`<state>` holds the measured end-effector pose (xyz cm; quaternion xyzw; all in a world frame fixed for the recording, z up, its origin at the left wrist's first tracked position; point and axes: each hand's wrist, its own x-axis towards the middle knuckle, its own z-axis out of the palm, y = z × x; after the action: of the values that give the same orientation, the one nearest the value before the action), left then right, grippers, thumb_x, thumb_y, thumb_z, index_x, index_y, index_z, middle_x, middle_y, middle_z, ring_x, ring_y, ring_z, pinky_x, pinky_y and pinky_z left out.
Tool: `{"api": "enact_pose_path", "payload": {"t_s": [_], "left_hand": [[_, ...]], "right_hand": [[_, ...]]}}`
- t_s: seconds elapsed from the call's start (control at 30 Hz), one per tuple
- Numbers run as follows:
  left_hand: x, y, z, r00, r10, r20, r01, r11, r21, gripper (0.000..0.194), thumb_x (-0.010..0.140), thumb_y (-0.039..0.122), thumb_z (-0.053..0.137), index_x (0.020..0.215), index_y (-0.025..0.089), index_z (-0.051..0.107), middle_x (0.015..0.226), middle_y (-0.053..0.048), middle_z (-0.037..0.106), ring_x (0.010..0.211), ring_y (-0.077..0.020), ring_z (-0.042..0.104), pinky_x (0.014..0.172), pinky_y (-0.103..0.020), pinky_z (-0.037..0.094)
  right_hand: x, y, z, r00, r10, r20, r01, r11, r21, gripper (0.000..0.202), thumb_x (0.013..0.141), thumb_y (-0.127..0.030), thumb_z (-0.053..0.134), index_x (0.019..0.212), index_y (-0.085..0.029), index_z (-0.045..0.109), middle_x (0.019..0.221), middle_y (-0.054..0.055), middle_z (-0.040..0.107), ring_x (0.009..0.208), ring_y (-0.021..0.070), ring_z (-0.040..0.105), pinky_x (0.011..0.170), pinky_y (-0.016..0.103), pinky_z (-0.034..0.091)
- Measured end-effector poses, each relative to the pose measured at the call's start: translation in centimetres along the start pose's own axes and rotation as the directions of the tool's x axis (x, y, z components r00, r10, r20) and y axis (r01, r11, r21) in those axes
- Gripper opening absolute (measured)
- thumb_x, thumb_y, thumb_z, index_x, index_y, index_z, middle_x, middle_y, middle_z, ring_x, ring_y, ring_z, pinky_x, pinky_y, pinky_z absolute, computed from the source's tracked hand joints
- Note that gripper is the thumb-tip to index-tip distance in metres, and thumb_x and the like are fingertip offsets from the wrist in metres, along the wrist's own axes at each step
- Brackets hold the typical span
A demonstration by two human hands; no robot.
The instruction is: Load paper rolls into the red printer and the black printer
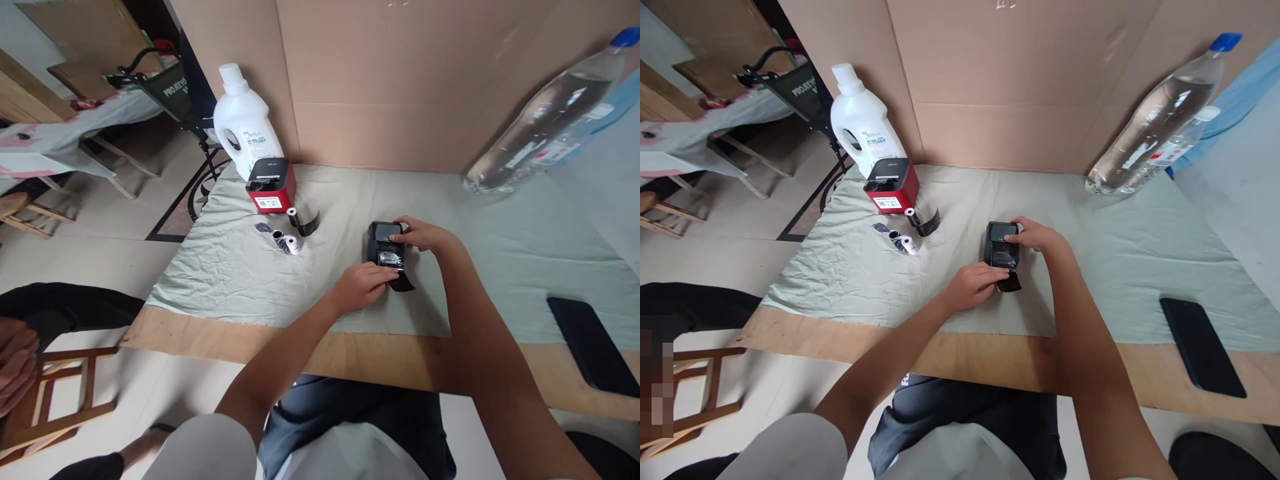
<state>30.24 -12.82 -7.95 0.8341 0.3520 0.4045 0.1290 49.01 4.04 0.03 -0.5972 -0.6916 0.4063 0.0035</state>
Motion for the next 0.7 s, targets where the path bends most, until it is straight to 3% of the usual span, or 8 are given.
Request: {"api": "enact_pose_path", "payload": {"t_s": [0.13, 0.27, 0.43, 0.6, 0.7], "left_hand": [[0.0, 0.1, 0.0, 1.000, -0.011, -0.007, 0.011, 1.000, 0.009, 0.038, 0.104, 0.016, 0.048, 0.131, 0.021, 0.075, 0.132, -0.010, 0.080, 0.120, -0.0206, 0.076, 0.102, -0.040, 0.064], [0.0, 0.3, -0.3, 0.999, -0.034, -0.033, 0.036, 0.999, 0.040, 0.035, 0.104, 0.016, 0.049, 0.125, 0.020, 0.076, 0.128, -0.011, 0.080, 0.120, -0.0218, 0.076, 0.103, -0.040, 0.064], [-0.3, 0.8, 0.0, 0.995, -0.012, -0.096, 0.008, 0.999, -0.037, 0.036, 0.106, 0.019, 0.048, 0.132, 0.021, 0.072, 0.131, -0.012, 0.079, 0.114, -0.0203, 0.077, 0.099, -0.038, 0.065], [-0.4, 0.5, 0.4, 0.927, -0.281, -0.247, 0.236, 0.952, -0.196, 0.044, 0.108, 0.027, 0.046, 0.149, 0.019, 0.060, 0.143, -0.016, 0.073, 0.081, -0.0130, 0.073, 0.072, -0.025, 0.062], [0.2, 0.3, -0.5, 0.881, -0.328, -0.341, 0.259, 0.938, -0.232, 0.034, 0.106, 0.029, 0.049, 0.133, 0.018, 0.066, 0.125, -0.012, 0.080, 0.069, -0.0102, 0.067, 0.063, -0.022, 0.056]], "right_hand": [[-0.6, -0.2, 0.0, 0.999, 0.034, -0.004, -0.034, 0.997, 0.066, 0.073, 0.078, -0.050, 0.089, 0.143, -0.032, 0.063, 0.094, 0.007, 0.076, 0.074, 0.0215, 0.066, 0.066, 0.033, 0.051], [-1.6, 0.1, 1.1, 0.993, 0.115, -0.039, -0.100, 0.957, 0.273, 0.073, 0.078, -0.045, 0.091, 0.144, -0.034, 0.062, 0.099, 0.006, 0.076, 0.072, 0.0190, 0.064, 0.065, 0.032, 0.049], [-2.5, 1.1, 3.7, 0.979, 0.131, -0.158, -0.030, 0.853, 0.521, 0.060, 0.087, -0.043, 0.084, 0.141, -0.027, 0.066, 0.084, 0.003, 0.071, 0.062, 0.0148, 0.055, 0.055, 0.026, 0.041], [-3.3, 1.3, 5.9, 0.942, 0.160, -0.295, 0.051, 0.801, 0.597, 0.043, 0.092, -0.043, 0.081, 0.126, -0.018, 0.074, 0.078, 0.003, 0.071, 0.062, 0.0139, 0.057, 0.055, 0.024, 0.043], [-3.8, 1.6, 7.1, 0.907, 0.165, -0.388, 0.134, 0.760, 0.636, 0.033, 0.093, -0.043, 0.080, 0.110, -0.015, 0.077, 0.080, 0.005, 0.071, 0.063, 0.0129, 0.057, 0.053, 0.023, 0.045]]}}
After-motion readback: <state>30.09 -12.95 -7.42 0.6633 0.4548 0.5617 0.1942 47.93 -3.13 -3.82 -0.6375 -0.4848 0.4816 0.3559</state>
